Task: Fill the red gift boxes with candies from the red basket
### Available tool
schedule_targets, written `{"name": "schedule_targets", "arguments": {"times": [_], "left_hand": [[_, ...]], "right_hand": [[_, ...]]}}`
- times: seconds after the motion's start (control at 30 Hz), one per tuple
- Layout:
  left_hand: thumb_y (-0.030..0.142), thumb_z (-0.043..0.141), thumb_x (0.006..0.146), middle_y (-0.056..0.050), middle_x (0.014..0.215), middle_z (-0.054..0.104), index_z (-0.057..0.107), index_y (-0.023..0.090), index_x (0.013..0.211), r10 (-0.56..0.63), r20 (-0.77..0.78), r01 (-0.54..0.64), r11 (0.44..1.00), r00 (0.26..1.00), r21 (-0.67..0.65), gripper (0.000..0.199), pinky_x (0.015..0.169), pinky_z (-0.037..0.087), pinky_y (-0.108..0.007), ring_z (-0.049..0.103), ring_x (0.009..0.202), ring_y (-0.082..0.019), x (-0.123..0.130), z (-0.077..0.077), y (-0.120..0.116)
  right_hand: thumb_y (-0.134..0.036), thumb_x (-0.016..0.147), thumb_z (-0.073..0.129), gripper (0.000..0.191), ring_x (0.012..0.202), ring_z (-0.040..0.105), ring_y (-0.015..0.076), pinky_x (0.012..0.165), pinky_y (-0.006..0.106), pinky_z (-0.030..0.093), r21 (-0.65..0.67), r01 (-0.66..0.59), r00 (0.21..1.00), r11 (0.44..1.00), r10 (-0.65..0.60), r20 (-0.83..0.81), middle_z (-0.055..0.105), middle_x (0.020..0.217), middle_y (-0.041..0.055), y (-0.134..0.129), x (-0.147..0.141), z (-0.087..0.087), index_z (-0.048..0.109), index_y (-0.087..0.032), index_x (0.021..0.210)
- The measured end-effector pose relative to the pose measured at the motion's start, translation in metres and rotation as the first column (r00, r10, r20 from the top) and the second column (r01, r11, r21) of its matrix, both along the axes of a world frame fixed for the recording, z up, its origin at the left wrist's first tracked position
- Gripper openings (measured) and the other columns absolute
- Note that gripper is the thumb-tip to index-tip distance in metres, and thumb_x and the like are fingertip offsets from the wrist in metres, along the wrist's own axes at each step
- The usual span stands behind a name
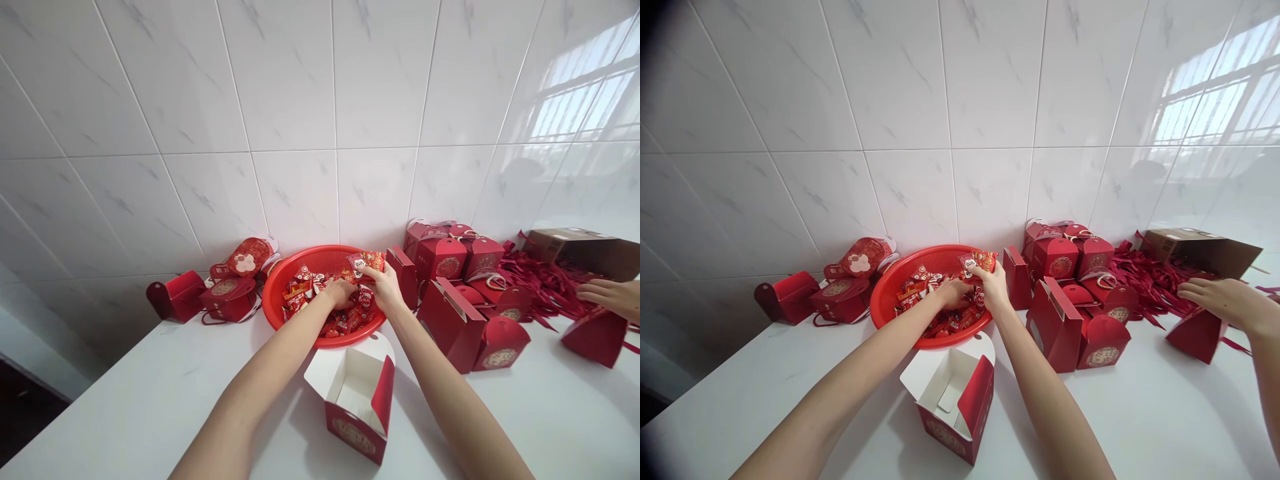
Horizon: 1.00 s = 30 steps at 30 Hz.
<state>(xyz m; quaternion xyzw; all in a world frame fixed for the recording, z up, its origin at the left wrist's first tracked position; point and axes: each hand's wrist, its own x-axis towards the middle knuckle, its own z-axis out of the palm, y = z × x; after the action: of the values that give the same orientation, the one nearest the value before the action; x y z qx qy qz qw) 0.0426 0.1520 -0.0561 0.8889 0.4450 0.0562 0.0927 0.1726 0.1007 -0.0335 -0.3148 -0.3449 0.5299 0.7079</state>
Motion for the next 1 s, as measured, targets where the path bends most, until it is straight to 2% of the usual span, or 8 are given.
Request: {"name": "schedule_targets", "arguments": {"times": [0.13,0.27,0.37,0.5,0.6,0.7,0.87,1.0], "left_hand": [[0.036,0.060,0.098,-0.009,0.129,0.062,0.063,0.020,0.123,0.068,0.154,-0.065,0.998,0.986,-0.026,0.030,0.092,0.056,-0.042,0.064,0.109,-0.024,-0.004,0.002,0.004],[0.037,0.061,0.097,-0.009,0.124,0.064,0.063,0.018,0.122,0.142,0.322,-0.131,0.990,0.936,-0.057,0.031,0.089,0.057,-0.042,0.065,0.104,-0.023,-0.011,0.011,0.009],[0.034,0.058,0.098,-0.007,0.108,0.070,0.067,0.015,0.108,0.198,0.485,-0.196,0.979,0.852,-0.056,0.023,0.088,0.055,-0.040,0.067,0.096,-0.020,-0.019,0.021,0.013],[0.025,0.048,0.091,-0.006,0.094,0.074,0.068,0.017,0.088,0.223,0.705,-0.247,0.966,0.673,-0.069,0.023,0.087,0.049,-0.033,0.066,0.094,-0.022,-0.027,0.032,0.015],[0.030,0.049,0.083,-0.004,0.087,0.073,0.067,0.017,0.081,0.193,0.808,-0.195,0.976,0.557,-0.098,0.022,0.083,0.049,-0.030,0.065,0.088,-0.021,-0.028,0.037,0.014],[0.038,0.055,0.077,-0.002,0.080,0.071,0.067,0.017,0.076,0.158,0.865,-0.107,0.987,0.476,-0.122,0.024,0.080,0.049,-0.030,0.063,0.082,-0.019,-0.027,0.043,0.008],[0.045,0.067,0.070,-0.005,0.082,0.074,0.070,0.016,0.083,0.145,0.908,0.012,0.987,0.393,-0.162,0.031,0.078,0.052,-0.033,0.065,0.080,-0.021,-0.027,0.053,-0.006],[0.042,0.075,0.066,-0.007,0.093,0.075,0.071,0.016,0.093,0.138,0.933,0.008,0.989,0.332,-0.149,0.038,0.083,0.053,-0.034,0.067,0.088,-0.022,-0.036,0.051,-0.025]], "right_hand": [[-0.020,0.050,0.087,0.041,0.065,0.068,0.0175,0.058,0.028,0.056,-0.002,0.001,1.000,1.000,-0.001,0.015,0.074,0.076,0.0000,-0.002,0.000,0.002,0.064,-0.018,0.084],[-0.021,0.050,0.087,0.042,0.060,0.067,0.0163,0.056,0.027,0.055,-0.001,0.020,1.000,1.000,-0.020,0.023,0.073,0.073,-0.0013,-0.003,-0.001,0.003,0.062,-0.018,0.085],[-0.020,0.050,0.086,0.042,0.062,0.068,0.0180,0.058,0.029,0.058,-0.010,0.047,0.999,0.999,-0.047,0.000,0.072,0.072,-0.0015,-0.002,-0.002,0.003,0.062,-0.018,0.084],[-0.020,0.049,0.087,0.042,0.069,0.071,0.0197,0.061,0.031,0.060,-0.004,0.044,0.999,0.999,-0.044,-0.001,0.074,0.077,0.0000,0.000,-0.002,0.003,0.063,-0.018,0.084],[-0.021,0.050,0.088,0.041,0.067,0.070,0.0186,0.060,0.030,0.060,0.019,0.022,1.000,1.000,-0.023,0.020,0.075,0.077,0.0004,0.002,-0.002,0.001,0.064,-0.018,0.083],[-0.022,0.051,0.089,0.040,0.068,0.071,0.0196,0.060,0.030,0.061,0.023,0.015,1.000,1.000,-0.015,0.013,0.075,0.077,0.0010,0.003,-0.002,0.001,0.066,-0.018,0.083],[-0.024,0.051,0.091,0.042,0.071,0.072,0.0198,0.061,0.029,0.061,0.031,-0.055,0.998,0.998,0.055,-0.019,0.076,0.081,0.0022,0.002,0.002,0.003,0.069,-0.017,0.085],[-0.024,0.051,0.093,0.044,0.072,0.072,0.0189,0.065,0.029,0.061,0.060,-0.191,0.981,0.980,0.193,-0.019,0.077,0.081,0.0023,-0.001,0.004,0.007,0.072,-0.016,0.088]]}}
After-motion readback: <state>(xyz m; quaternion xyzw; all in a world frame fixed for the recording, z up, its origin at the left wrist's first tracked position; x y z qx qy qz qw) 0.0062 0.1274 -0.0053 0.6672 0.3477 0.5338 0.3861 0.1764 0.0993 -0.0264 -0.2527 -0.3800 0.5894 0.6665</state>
